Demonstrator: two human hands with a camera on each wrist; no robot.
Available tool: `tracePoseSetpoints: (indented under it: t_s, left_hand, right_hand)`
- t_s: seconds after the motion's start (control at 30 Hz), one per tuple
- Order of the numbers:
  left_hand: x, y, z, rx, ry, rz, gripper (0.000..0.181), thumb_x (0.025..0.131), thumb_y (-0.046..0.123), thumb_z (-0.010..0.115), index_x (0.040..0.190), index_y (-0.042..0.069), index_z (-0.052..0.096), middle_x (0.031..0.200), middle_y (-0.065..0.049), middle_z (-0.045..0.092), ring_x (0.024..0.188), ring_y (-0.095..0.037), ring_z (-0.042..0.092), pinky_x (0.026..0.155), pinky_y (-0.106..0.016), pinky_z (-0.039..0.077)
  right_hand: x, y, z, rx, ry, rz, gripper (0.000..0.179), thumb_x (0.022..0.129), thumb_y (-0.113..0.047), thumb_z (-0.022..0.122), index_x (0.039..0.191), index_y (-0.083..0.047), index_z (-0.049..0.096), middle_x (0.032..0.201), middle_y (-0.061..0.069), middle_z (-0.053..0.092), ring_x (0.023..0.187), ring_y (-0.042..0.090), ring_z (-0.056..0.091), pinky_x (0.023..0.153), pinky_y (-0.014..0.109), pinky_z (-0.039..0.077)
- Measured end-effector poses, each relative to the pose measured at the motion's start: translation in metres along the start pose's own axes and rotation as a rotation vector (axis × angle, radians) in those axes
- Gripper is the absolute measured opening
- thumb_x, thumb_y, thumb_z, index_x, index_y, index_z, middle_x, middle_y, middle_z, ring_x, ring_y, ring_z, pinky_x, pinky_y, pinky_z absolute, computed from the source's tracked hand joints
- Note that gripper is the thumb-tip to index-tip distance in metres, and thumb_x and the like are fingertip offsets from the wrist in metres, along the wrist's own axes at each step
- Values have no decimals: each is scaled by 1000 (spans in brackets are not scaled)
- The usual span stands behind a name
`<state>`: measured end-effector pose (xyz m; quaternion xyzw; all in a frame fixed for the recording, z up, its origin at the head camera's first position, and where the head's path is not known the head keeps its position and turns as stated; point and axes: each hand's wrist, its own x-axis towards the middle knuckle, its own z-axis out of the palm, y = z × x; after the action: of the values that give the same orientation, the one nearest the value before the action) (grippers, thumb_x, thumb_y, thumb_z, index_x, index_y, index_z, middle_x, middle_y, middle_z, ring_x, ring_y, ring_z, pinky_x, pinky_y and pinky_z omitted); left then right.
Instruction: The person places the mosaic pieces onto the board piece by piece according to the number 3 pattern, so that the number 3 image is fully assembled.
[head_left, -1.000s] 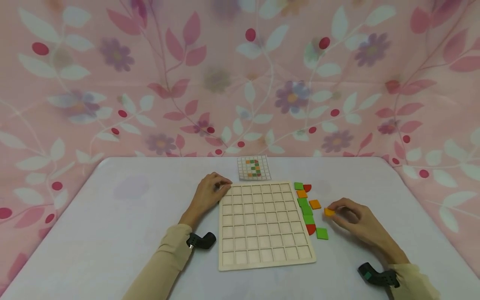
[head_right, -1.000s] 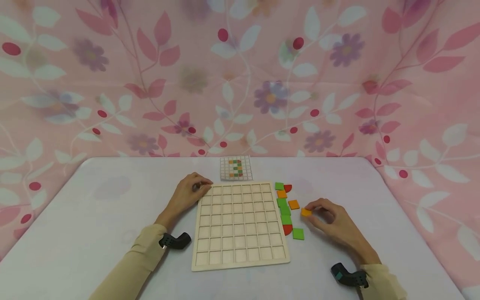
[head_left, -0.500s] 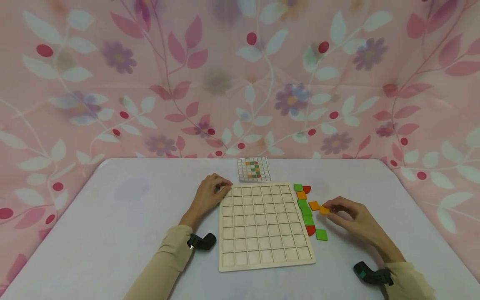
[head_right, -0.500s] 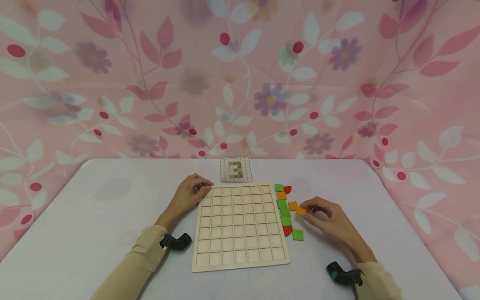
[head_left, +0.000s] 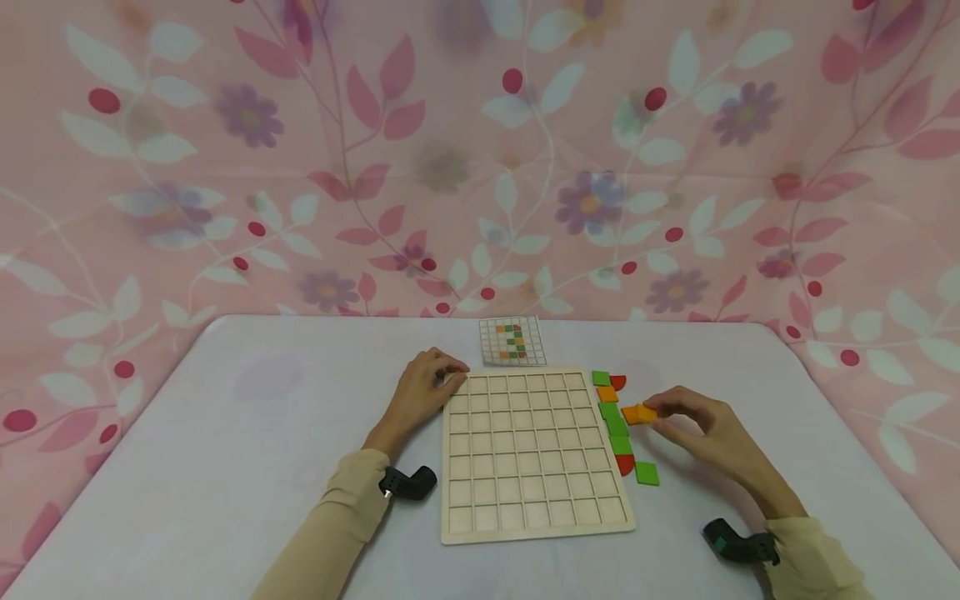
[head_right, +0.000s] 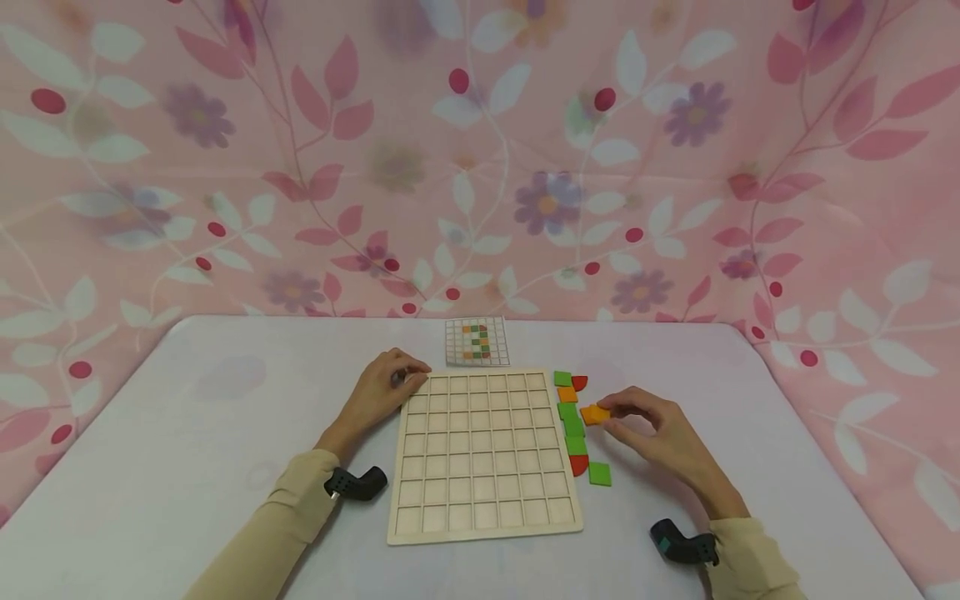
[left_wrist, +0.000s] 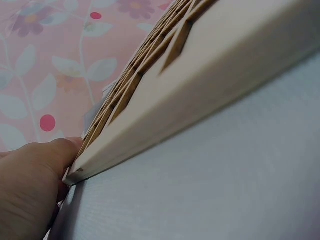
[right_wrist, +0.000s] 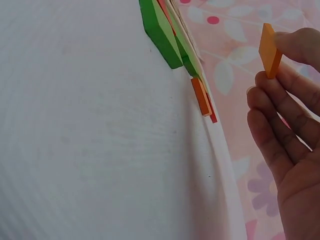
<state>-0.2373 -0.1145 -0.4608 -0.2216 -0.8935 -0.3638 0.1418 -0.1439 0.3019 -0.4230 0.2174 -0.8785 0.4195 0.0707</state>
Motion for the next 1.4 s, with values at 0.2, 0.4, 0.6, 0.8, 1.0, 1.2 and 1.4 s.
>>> tracePoseSetpoints:
  t_s: [0.2,0.4,0.6,0.8,1.0,1.2,1.4]
  left_hand:
    - [0,-1,0,-2,3,-1,10,87,22,69,94,18,74,88,1,63,79,-13,52,72,-30,39]
    - [-2,-2,2,2,-8,-16,11,88,23,68,95,18,74,89,1,63,80,-13,52,72,-30,39]
    - [-4,-1,2,-6,0,-19,10,88,21,68,95,17,74,88,0,63,79,-14,52,72,-30,39]
    - [-1,1,0,6,-18,-1,12,89,22,67,97,17,74,90,-1,63,80,-14,52,72,-29,39]
    - [-1,3,-4,3,14,11,11,87,20,68,96,15,74,90,-2,64,80,-16,53,72,-31,40]
    - [1,3,-3,5,8,26,12,88,21,68,97,15,73,91,-2,64,82,-16,53,73,-31,41]
    - [1,3,-3,-3,-1,7,12,88,20,68,97,16,74,92,-2,64,81,-16,53,73,-31,40]
  right_hand:
    - [2,-1,0,4,0,-10,29,84,-3,69,109,-17,64,105,-6,64,95,4,57,92,6,37]
    - [10,-7,0,0,3,-12,29,84,-4,69,109,-18,63,106,-6,64,97,3,56,92,6,36]
    - [20,-10,2,12,-17,-14,27,86,-7,67,110,-19,62,106,-7,64,97,4,56,92,7,37]
    - [25,-15,5,47,-29,-28,29,85,-4,68,110,-16,63,106,-4,64,98,5,57,92,7,38]
    - [36,-21,11,74,-48,-86,29,85,-1,67,112,-11,63,106,0,64,97,5,57,92,10,40]
    - [46,-26,20,120,-54,-96,27,86,-3,66,110,-15,63,104,-2,64,95,6,58,92,12,42]
    - [56,-32,31,154,-75,-71,26,86,-5,67,110,-17,63,105,-3,64,95,7,59,90,15,44]
